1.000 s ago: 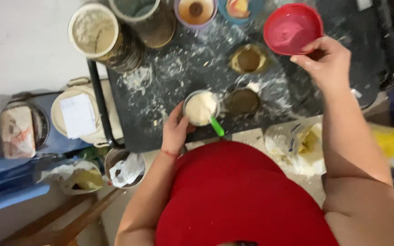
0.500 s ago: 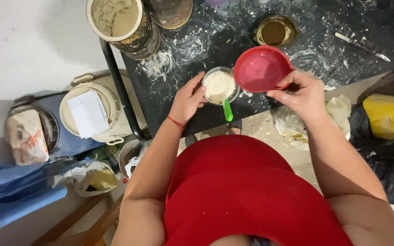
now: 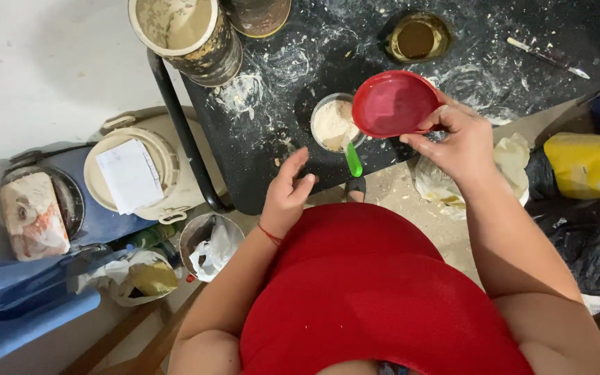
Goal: Mixing dental stone and applying it to a dental impression to create a prosthetic model
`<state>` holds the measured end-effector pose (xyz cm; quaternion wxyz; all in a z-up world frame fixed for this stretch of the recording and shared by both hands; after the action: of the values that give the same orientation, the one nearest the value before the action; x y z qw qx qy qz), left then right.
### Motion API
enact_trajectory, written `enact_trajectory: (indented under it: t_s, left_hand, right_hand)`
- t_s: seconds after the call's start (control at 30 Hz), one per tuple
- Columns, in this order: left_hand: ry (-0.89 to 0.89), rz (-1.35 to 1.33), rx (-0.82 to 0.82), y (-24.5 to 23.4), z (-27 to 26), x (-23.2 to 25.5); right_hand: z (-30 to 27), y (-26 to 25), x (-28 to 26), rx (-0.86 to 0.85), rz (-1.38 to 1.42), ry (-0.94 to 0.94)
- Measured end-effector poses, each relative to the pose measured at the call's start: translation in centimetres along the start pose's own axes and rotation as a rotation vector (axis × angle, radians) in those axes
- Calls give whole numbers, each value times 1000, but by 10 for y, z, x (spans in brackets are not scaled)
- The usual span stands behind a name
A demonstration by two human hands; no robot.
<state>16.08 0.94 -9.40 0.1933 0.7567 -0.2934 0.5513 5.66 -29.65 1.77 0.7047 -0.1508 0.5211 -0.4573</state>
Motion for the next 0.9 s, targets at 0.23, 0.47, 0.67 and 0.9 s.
enact_trajectory:
  t_s: [0.23, 0.47, 0.67, 0.9]
  left_hand:
    - [-118, 45, -59, 12, -5, -2]
    - [-161, 27, -71, 16, -9, -1]
    - [-178, 30, -74, 17, -15, 6]
    - [-195, 25, -55, 17, -20, 18]
  right_hand:
    - [-2, -1, 4, -6, -32, -8]
    - [5, -3, -7, -3, -92, -57]
    - [12, -8, -17, -17, -124, -67]
    - [11, -7, -15, -17, -152, -71]
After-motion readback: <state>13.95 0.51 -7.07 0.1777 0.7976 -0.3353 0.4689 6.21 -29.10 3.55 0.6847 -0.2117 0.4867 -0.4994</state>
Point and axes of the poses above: each hand's wrist, its own z-axis towards the middle knuckle, its own y-axis out of the palm, x = y × z, the point moved 9 cm from there along z, towards the middle knuckle, and after that the axes turned 10 degrees about -y, right-handed, at the moved point
